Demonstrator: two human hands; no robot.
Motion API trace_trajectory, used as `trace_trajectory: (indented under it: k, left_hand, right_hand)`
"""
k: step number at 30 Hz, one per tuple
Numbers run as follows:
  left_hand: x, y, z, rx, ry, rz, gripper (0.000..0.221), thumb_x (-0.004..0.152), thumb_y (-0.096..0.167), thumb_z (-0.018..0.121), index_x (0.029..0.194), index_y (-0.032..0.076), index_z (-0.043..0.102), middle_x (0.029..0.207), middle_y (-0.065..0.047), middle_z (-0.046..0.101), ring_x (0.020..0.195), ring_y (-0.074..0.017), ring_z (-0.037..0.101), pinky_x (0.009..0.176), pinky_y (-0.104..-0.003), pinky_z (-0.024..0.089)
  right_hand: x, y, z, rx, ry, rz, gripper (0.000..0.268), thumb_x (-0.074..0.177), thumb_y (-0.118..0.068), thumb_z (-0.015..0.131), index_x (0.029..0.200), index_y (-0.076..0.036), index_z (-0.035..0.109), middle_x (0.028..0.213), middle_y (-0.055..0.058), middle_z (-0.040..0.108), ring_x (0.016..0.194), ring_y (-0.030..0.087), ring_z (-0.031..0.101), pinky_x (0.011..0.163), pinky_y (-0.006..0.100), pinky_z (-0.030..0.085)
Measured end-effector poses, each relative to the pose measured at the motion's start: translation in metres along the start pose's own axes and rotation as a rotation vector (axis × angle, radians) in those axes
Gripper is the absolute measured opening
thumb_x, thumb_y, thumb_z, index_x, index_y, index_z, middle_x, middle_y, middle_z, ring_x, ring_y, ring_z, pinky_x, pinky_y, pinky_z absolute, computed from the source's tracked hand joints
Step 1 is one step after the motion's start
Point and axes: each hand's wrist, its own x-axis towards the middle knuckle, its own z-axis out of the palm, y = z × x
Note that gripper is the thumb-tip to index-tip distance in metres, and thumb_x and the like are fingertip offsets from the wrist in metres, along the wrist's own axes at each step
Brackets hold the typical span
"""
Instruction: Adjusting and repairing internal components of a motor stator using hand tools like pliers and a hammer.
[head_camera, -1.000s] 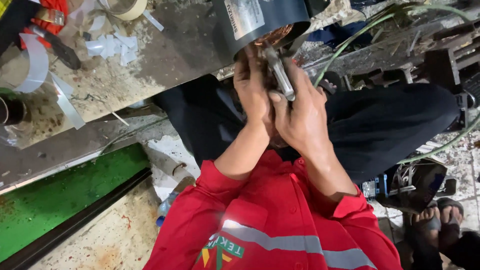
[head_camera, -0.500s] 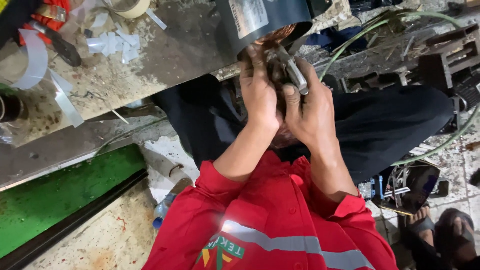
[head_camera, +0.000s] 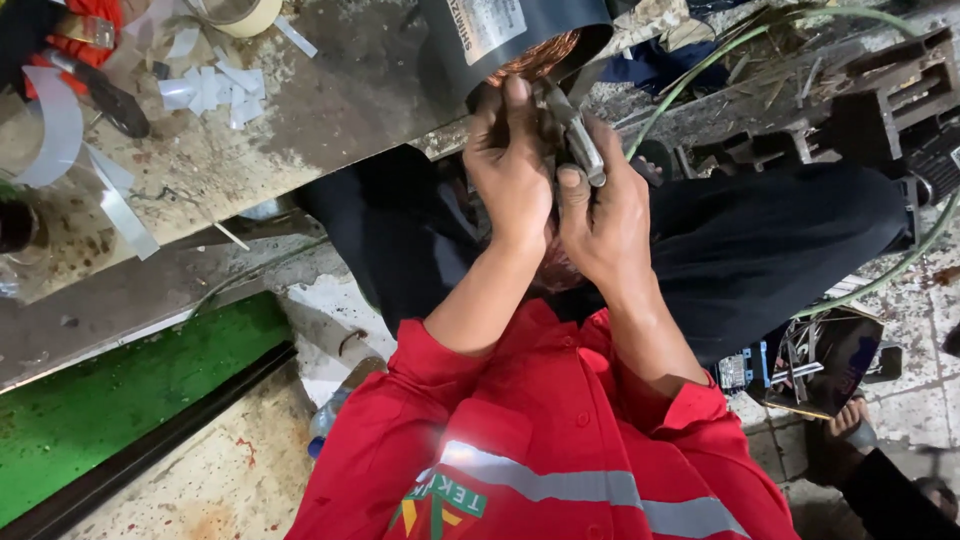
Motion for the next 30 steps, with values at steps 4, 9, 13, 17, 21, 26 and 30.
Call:
trace_trajectory:
  k: [4, 9, 13, 17, 21, 26, 30]
  left_hand:
    - [0.001, 0.0, 0.003, 0.143, -0.03, 0.199, 0.022, 0.104, 0.033, 0.062, 0.091, 0.016, 0.068, 0.083, 0.005, 0.068, 0.075, -0.0078, 0.063, 0.07, -0.026, 0.052]
    - [0.004, -0.004, 0.0, 0.294, -0.018, 0.324, 0.026, 0.102, 0.037, 0.062, 0.087, 0.017, 0.066, 0.081, 0.006, 0.063, 0.075, -0.0104, 0.061, 0.072, -0.028, 0.052]
    - [-0.001, 0.005, 0.004, 0.385, 0.024, 0.323, 0.027, 0.103, 0.033, 0.061, 0.091, 0.01, 0.07, 0.079, 0.004, 0.064, 0.075, -0.0077, 0.058, 0.068, -0.029, 0.05]
    - [0.0, 0.006, 0.003, 0.307, -0.022, 0.322, 0.024, 0.102, 0.03, 0.062, 0.087, 0.012, 0.068, 0.074, 0.005, 0.061, 0.067, -0.007, 0.057, 0.063, -0.027, 0.047]
    - [0.009, -0.005, -0.011, 0.476, -0.009, 0.396, 0.022, 0.104, 0.024, 0.064, 0.109, 0.007, 0.076, 0.106, -0.006, 0.078, 0.103, -0.015, 0.074, 0.091, -0.032, 0.062]
    - [0.009, 0.001, -0.01, 0.467, -0.057, 0.409, 0.024, 0.105, 0.026, 0.063, 0.113, 0.007, 0.075, 0.109, -0.006, 0.078, 0.105, -0.0172, 0.076, 0.094, -0.032, 0.064]
    - [0.006, 0.002, -0.01, 0.431, -0.09, 0.35, 0.024, 0.107, 0.03, 0.06, 0.112, 0.012, 0.075, 0.089, 0.0, 0.078, 0.057, -0.0066, 0.055, 0.055, -0.026, 0.052]
  right_hand:
    - [0.0, 0.007, 0.001, 0.02, -0.012, 0.017, 0.063, 0.112, -0.053, 0.034, 0.142, 0.002, 0.045, 0.114, 0.019, 0.065, 0.09, 0.031, 0.065, 0.073, 0.041, 0.048]
    - [-0.003, 0.02, 0.006, 0.028, 0.05, 0.03, 0.068, 0.112, -0.057, 0.034, 0.148, 0.0, 0.044, 0.114, 0.019, 0.068, 0.09, 0.028, 0.065, 0.072, 0.039, 0.048]
    - [0.016, 0.012, 0.008, 0.224, 0.211, 0.101, 0.015, 0.114, -0.021, 0.049, 0.12, -0.007, 0.051, 0.093, 0.006, 0.054, 0.074, 0.017, 0.046, 0.07, 0.034, 0.041]
    - [0.038, 0.015, 0.016, 0.348, 0.266, 0.133, 0.021, 0.108, -0.021, 0.065, 0.124, -0.008, 0.058, 0.112, 0.01, 0.067, 0.094, 0.022, 0.064, 0.081, 0.038, 0.057]
    - [0.044, 0.002, 0.021, 0.465, 0.28, 0.156, 0.025, 0.103, -0.029, 0.071, 0.118, -0.011, 0.063, 0.105, 0.006, 0.069, 0.095, 0.022, 0.069, 0.084, 0.041, 0.061]
    - [0.047, 0.016, 0.028, 0.486, 0.337, 0.085, 0.036, 0.104, -0.027, 0.074, 0.124, -0.015, 0.046, 0.108, 0.005, 0.058, 0.097, 0.02, 0.061, 0.086, 0.038, 0.055]
    - [0.043, 0.05, 0.035, 0.488, 0.349, -0.05, 0.062, 0.11, -0.027, 0.081, 0.153, -0.025, 0.035, 0.148, 0.007, 0.05, 0.141, 0.029, 0.057, 0.117, 0.048, 0.056]
